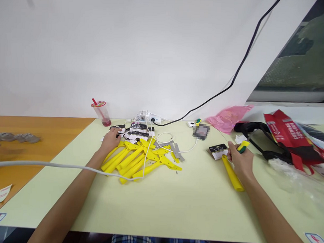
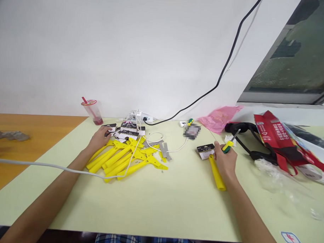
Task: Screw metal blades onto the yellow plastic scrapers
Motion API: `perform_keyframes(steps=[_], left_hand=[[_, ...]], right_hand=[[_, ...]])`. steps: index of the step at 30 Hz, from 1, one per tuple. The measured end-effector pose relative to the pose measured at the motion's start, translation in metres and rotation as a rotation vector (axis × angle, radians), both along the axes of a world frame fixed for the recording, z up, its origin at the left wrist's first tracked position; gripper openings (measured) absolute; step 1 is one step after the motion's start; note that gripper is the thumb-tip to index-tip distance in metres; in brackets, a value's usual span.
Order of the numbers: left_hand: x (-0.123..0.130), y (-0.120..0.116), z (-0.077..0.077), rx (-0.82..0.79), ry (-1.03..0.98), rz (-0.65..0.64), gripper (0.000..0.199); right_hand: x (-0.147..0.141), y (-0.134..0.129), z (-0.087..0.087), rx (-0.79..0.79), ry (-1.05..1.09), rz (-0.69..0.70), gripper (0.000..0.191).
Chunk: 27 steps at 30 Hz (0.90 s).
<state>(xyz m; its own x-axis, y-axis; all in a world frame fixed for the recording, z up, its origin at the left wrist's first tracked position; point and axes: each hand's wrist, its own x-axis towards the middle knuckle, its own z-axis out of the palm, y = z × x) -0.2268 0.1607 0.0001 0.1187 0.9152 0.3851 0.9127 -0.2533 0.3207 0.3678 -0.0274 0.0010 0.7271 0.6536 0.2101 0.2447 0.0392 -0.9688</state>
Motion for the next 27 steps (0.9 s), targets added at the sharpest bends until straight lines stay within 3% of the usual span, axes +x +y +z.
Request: perform_keyframes(steps=[5,14,20,27], left_hand=[[0.002,0.000,0.001,-0.053,0.035,0.057,0.037],[0.002,-0.002,0.000,-0.056,0.057,0.213,0.053],[0.000,-0.001,0.000,-0.070,0.009,0.197,0.048],[-0.003,0.001,0.001,-0.097,-0.043,0.178,0.034]], right_hand=[[-0.007,0.000,0.007,0.109,0.131,0.028,0.058],[-0.010,0.002,0.013,0.221,0.201,0.035,0.064],[-0.014,0.001,0.015,0.209,0.198,0.046,0.065],[-0.016,-0.001,0.017,0.176,0.197,0.031,0.048]])
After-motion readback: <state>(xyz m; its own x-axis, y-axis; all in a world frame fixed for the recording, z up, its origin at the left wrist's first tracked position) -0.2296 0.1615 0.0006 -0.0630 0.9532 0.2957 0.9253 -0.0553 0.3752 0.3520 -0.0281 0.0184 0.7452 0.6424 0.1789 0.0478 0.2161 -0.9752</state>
